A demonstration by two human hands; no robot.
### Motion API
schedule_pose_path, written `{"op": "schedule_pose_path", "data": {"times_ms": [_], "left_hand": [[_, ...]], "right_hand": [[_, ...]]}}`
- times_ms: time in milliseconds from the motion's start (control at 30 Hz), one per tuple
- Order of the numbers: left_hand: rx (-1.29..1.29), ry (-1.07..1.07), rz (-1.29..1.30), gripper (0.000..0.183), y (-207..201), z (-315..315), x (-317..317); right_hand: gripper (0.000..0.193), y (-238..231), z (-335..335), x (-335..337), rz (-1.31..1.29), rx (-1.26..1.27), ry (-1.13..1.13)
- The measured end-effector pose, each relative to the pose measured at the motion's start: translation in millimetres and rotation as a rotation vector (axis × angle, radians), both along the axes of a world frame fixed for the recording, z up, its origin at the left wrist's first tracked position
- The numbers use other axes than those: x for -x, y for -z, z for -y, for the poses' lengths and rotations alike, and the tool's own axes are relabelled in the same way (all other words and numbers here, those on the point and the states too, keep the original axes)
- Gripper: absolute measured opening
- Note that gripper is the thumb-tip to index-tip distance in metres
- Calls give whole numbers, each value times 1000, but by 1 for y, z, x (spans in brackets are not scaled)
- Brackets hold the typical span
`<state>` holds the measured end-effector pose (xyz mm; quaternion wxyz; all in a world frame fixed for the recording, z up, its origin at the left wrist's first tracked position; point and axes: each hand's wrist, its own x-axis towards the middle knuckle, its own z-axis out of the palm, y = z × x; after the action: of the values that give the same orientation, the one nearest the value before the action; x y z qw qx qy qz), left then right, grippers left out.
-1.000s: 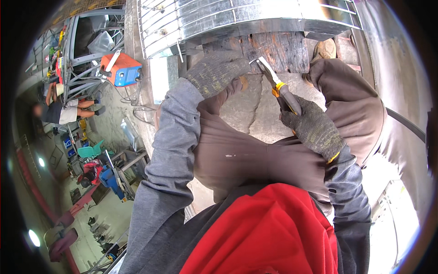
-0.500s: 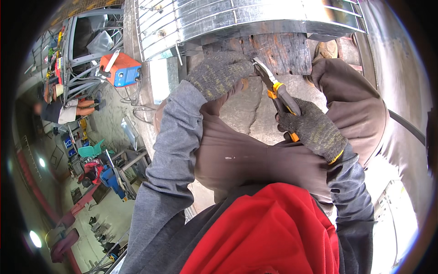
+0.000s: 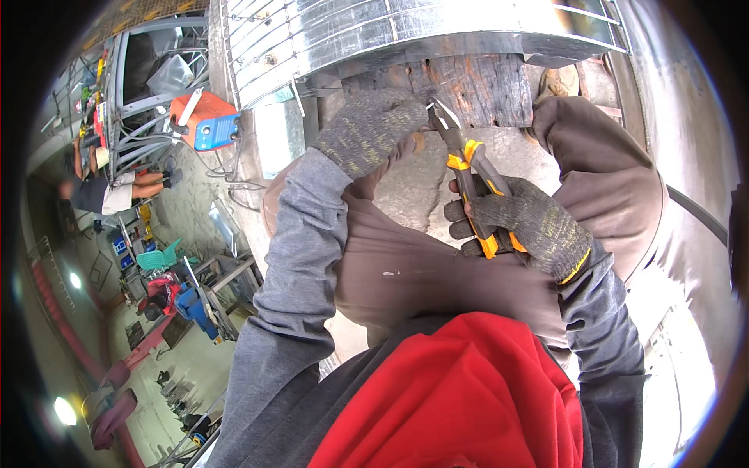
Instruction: Bending a small metal wire into a hook or fastener shape using pliers and a hammer.
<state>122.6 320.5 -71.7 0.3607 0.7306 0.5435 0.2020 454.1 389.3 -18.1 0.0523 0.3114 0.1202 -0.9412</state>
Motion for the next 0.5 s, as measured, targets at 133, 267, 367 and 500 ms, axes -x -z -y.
{"op": "schedule_pose_path", "data": {"times_ms": [133,267,367,500], "left_hand": [[122,-91,192,41,3,1,-6],[326,-297,157,35,-7,6,-21],[108,-122,-103,35,-23,1,-22],[-159,-148,-180,39,-45,-5,-46]], "right_hand": [[46,2,2,1,-27,27,9],[37,1,6,4,-35,104,40],[22,-1,7,7,109,-49,12],[24,-1,10,12,213,-118,-17]]}}
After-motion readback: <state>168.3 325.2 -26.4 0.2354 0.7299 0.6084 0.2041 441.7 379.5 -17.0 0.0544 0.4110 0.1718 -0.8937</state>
